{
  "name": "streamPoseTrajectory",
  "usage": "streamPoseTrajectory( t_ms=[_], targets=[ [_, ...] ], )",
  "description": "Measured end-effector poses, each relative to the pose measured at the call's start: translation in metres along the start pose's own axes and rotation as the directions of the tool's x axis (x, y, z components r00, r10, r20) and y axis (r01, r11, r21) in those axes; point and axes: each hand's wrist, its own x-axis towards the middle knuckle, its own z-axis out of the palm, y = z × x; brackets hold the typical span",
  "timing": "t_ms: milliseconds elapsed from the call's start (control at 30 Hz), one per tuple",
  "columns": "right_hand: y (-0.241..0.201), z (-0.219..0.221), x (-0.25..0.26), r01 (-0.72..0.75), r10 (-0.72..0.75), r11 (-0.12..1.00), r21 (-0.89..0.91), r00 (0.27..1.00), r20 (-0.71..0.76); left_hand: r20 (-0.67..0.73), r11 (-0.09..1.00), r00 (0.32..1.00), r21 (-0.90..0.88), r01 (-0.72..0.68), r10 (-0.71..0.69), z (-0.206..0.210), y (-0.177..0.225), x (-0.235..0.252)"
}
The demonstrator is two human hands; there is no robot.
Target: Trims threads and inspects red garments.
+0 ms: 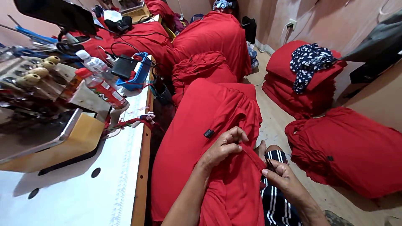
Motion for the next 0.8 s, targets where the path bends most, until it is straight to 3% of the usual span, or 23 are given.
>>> streamPoseTrajectory(
  t_ms=[200,367,600,800],
  targets=[
    [-0.010,0.004,0.003,0.222,-0.253,0.907,-0.358,0.967,-0.041,0.038,0.998,0.999,0.061,0.020,-0.022,0.003,0.005,0.000],
    [-0.025,0.022,0.008,0.255,-0.356,0.778,-0.575,0.932,-0.068,0.045,0.997,0.999,0.071,0.015,-0.018,0.003,0.003,0.000],
    [-0.019,0.032,0.018,0.220,-0.375,0.703,-0.677,0.923,-0.090,0.045,0.995,0.998,0.098,0.035,-0.039,0.005,0.004,0.000],
    [-0.016,0.030,0.017,0.231,-0.380,0.754,-0.615,0.917,-0.122,0.069,0.995,0.997,0.095,0.028,-0.035,0.004,0.003,0.000]
  ],
)
